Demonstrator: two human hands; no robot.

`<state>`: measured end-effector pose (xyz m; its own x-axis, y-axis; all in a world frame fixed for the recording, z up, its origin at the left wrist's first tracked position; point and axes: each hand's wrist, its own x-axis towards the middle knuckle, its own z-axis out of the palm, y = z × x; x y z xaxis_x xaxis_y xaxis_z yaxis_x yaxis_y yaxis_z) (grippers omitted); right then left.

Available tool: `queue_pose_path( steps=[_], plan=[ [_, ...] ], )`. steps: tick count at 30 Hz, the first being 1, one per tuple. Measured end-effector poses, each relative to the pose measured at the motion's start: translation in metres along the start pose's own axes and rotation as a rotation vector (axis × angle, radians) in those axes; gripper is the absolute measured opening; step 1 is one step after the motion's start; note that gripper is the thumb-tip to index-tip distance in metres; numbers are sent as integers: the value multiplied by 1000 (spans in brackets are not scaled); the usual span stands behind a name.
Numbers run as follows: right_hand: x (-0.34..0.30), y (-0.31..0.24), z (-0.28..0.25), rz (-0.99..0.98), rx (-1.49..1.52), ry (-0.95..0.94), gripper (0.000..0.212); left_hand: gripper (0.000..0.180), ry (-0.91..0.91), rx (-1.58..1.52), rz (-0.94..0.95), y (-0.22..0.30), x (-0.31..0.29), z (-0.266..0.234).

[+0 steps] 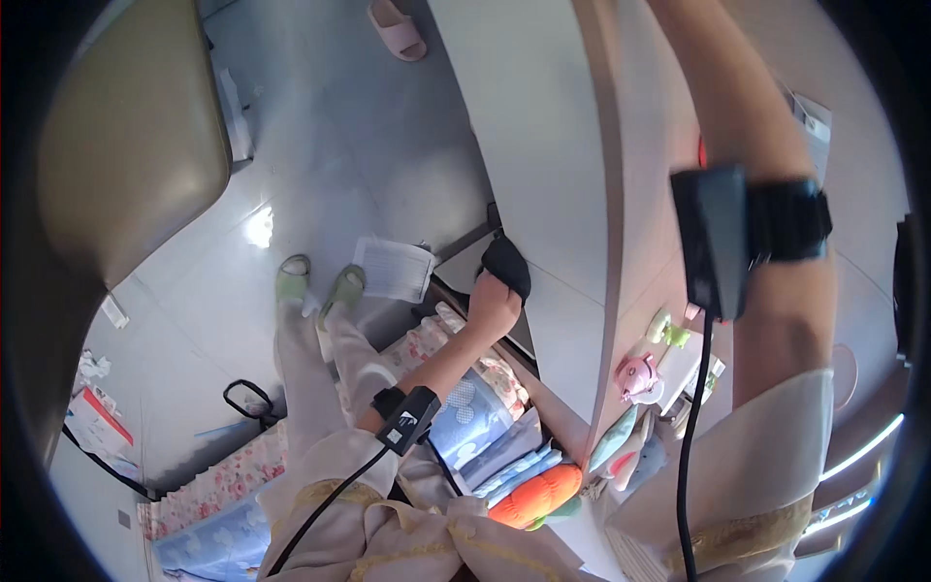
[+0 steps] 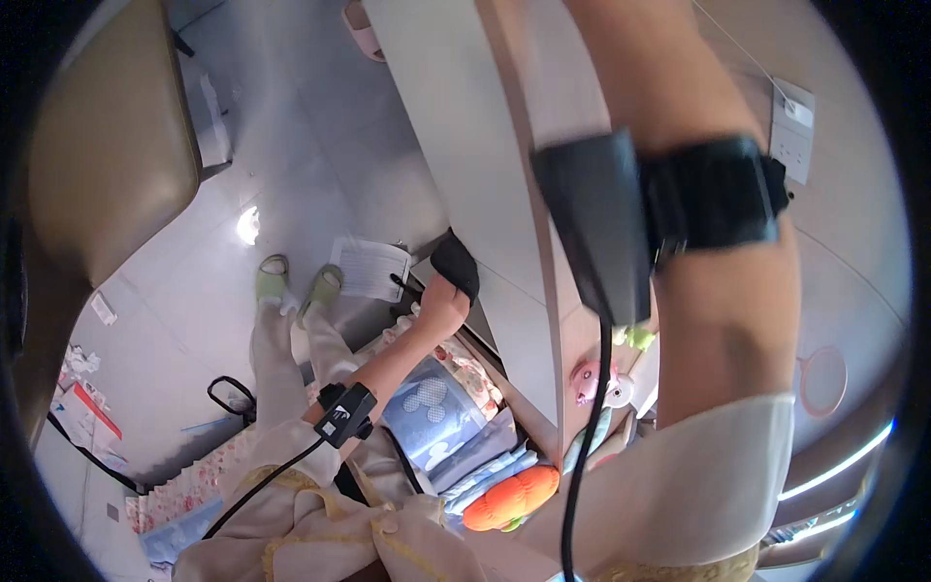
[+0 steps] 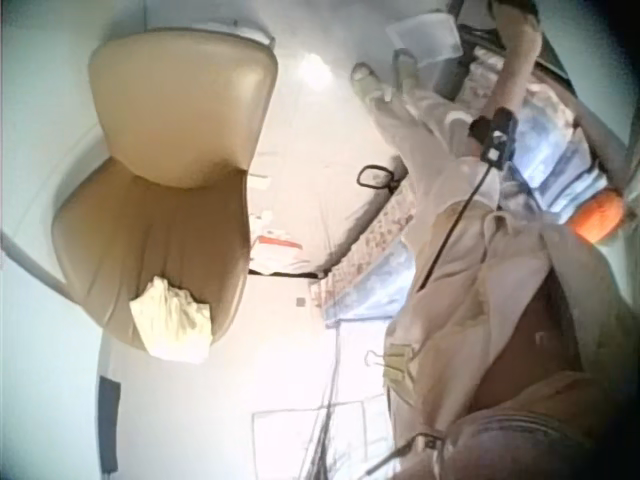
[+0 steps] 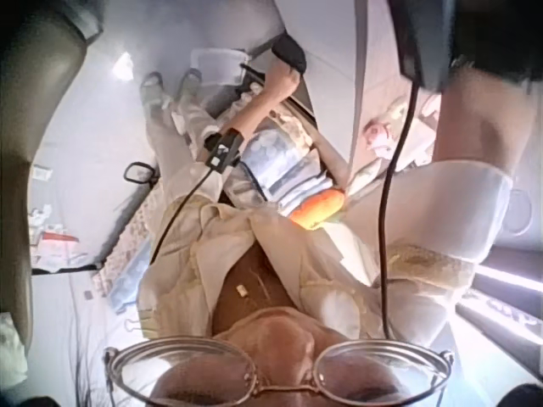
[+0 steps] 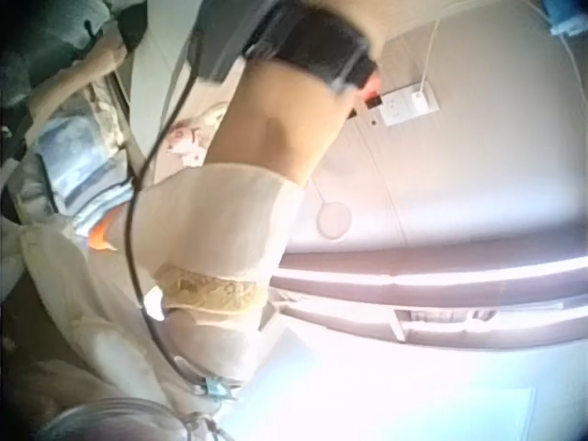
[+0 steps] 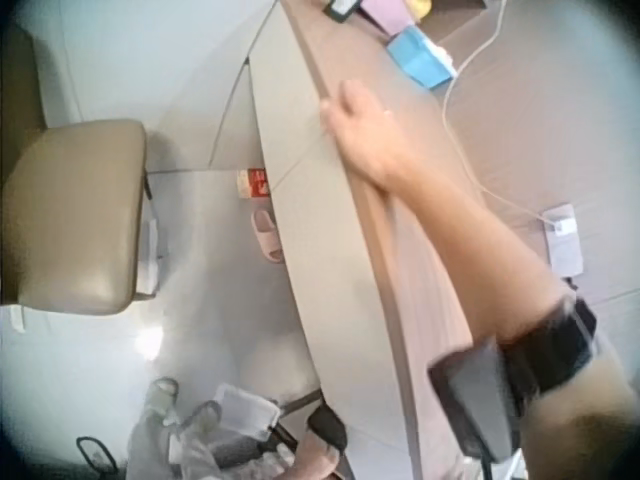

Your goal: The recorder uses a cloth to wipe down furniture, rinses the cloth in a basin, and continues cleaning a chair.

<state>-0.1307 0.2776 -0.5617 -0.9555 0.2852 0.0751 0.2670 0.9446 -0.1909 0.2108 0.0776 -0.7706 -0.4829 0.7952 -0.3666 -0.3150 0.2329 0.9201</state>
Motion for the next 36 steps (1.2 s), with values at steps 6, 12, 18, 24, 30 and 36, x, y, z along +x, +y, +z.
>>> queue_pose_path(
  steps=[6,12,18,24,30,36],
  plan=[
    [-119,14,-31,150,198,-176,63,63,196,76,121,37,-44,28],
    [-282,3,-86,234,543,70,64,63,371,181,312,42,-56,55],
    [-431,-34,-117,261,600,488,70,56,286,18,275,33,-100,93],
    [-568,-61,-98,506,624,738,55,45,125,48,447,4,-161,139],
    [-638,-94,-29,929,518,610,19,57,-358,164,364,-3,-198,133],
    [-633,-105,34,1458,963,690,44,60,-251,-12,333,-7,-170,80]
  ],
)
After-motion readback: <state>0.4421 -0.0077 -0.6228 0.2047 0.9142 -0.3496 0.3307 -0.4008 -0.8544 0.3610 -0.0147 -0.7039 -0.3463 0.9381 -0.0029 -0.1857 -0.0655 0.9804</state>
